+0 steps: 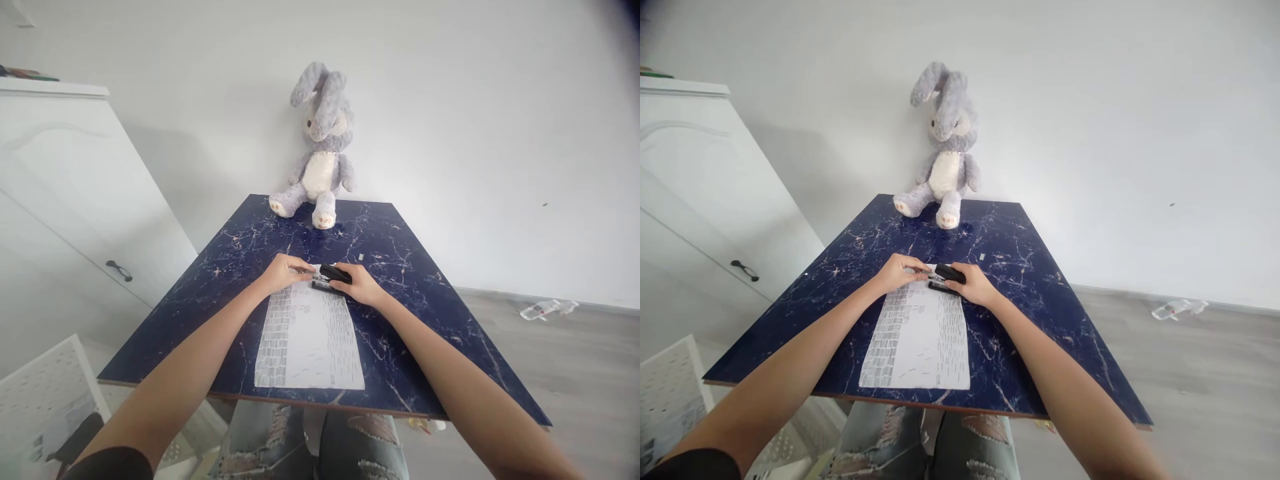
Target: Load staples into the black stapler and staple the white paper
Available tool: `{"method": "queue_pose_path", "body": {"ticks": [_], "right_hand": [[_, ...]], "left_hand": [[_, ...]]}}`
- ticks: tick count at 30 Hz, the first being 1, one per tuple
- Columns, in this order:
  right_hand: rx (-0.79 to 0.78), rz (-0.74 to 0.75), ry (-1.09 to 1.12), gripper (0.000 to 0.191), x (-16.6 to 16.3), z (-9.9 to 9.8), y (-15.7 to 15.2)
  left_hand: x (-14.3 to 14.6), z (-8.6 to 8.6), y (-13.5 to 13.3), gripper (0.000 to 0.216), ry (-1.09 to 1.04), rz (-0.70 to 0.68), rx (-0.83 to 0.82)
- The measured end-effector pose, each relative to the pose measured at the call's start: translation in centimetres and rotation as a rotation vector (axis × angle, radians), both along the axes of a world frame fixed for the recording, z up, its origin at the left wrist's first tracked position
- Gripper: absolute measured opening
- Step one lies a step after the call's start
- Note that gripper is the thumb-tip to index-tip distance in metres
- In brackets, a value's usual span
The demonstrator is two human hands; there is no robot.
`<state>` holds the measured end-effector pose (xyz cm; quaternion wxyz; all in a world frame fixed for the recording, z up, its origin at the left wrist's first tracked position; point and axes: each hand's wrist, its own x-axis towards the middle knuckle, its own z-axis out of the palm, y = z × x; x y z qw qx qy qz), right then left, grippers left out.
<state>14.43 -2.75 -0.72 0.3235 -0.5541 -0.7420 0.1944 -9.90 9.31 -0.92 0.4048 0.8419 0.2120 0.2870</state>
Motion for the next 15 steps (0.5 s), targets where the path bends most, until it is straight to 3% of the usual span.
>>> {"method": "queue_pose_path", "body": {"ticks": [15], "right_hand": [[0.032, 0.043, -0.035, 0.013, -0.48, 0.15, -0.04]], "left_hand": [[-0.3, -0.13, -0.02, 0.022, 0.076, -0.05, -0.006]]}}
